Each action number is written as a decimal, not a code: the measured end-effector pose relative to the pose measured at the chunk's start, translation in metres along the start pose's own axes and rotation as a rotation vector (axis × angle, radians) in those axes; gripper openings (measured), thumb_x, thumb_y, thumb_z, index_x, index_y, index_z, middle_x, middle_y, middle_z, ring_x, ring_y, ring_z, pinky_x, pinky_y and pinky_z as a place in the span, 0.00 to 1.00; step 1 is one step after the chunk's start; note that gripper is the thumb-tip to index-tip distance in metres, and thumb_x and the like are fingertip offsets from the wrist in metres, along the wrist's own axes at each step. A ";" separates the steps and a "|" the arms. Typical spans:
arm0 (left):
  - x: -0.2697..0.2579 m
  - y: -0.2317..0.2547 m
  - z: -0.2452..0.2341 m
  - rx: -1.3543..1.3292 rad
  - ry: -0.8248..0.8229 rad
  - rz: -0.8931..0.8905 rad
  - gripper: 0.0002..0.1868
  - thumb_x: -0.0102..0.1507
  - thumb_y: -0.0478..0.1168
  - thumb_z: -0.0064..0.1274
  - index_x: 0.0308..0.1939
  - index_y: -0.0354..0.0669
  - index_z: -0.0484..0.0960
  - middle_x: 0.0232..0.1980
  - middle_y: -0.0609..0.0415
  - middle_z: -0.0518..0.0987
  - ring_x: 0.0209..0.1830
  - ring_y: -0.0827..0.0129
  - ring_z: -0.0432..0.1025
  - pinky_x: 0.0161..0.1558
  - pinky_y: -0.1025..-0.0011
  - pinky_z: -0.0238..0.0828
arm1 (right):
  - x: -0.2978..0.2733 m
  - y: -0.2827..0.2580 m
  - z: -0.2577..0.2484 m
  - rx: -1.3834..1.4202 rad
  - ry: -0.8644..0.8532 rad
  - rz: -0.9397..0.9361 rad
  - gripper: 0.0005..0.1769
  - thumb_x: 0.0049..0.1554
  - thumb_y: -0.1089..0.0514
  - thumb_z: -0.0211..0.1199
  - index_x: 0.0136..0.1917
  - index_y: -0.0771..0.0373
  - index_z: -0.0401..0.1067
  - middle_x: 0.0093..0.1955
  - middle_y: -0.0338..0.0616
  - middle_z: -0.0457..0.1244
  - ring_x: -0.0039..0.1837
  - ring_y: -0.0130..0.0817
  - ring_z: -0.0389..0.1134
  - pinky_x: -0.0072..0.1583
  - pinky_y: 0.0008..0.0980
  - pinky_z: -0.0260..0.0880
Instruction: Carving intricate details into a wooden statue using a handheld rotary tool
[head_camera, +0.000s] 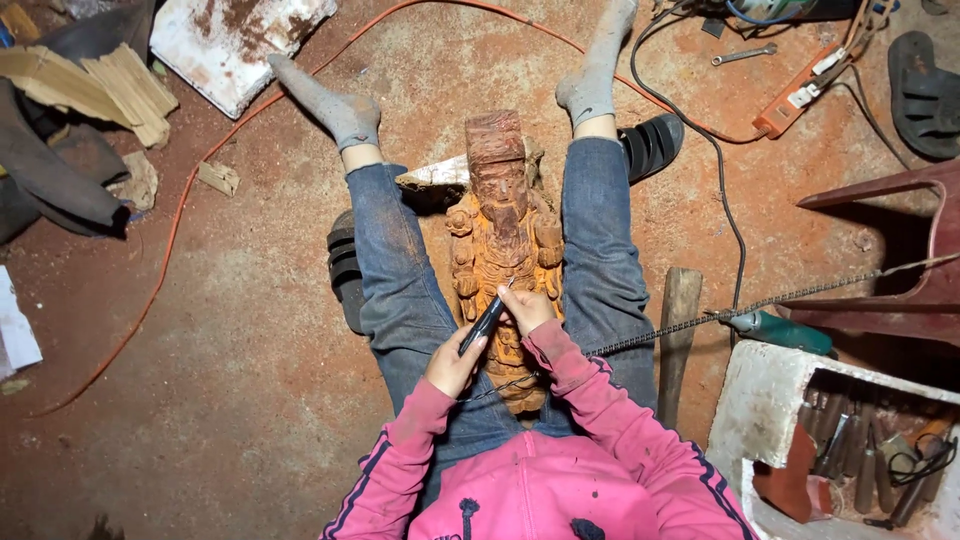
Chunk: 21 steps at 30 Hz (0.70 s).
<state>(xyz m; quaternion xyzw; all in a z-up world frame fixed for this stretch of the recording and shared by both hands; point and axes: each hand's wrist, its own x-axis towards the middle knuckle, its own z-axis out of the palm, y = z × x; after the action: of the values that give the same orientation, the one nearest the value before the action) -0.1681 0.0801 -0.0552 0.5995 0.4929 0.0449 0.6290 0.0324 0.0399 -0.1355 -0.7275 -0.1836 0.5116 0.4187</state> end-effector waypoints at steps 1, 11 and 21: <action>0.003 -0.003 0.001 0.006 -0.003 0.003 0.20 0.68 0.51 0.51 0.60 0.46 0.80 0.17 0.54 0.75 0.11 0.67 0.71 0.12 0.71 0.65 | 0.000 -0.001 0.000 0.006 0.004 -0.002 0.23 0.61 0.37 0.63 0.38 0.56 0.82 0.32 0.43 0.72 0.38 0.27 0.74 0.44 0.27 0.76; 0.000 -0.019 0.015 0.006 0.086 0.068 0.21 0.67 0.53 0.53 0.62 0.56 0.80 0.19 0.52 0.78 0.16 0.65 0.72 0.17 0.68 0.69 | -0.011 -0.015 0.002 -0.104 0.043 -0.036 0.23 0.59 0.32 0.64 0.37 0.49 0.83 0.31 0.35 0.72 0.40 0.26 0.75 0.46 0.25 0.74; -0.009 -0.026 0.057 -0.400 0.088 0.063 0.22 0.73 0.45 0.40 0.69 0.41 0.68 0.22 0.49 0.72 0.09 0.70 0.67 0.08 0.78 0.63 | -0.034 -0.040 -0.008 -0.192 0.054 -0.090 0.21 0.58 0.31 0.64 0.40 0.45 0.84 0.32 0.34 0.72 0.44 0.30 0.75 0.49 0.30 0.71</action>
<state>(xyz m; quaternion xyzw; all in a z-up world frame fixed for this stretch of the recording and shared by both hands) -0.1477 0.0263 -0.0823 0.4754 0.4819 0.1875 0.7117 0.0318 0.0358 -0.0826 -0.7686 -0.2530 0.4527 0.3745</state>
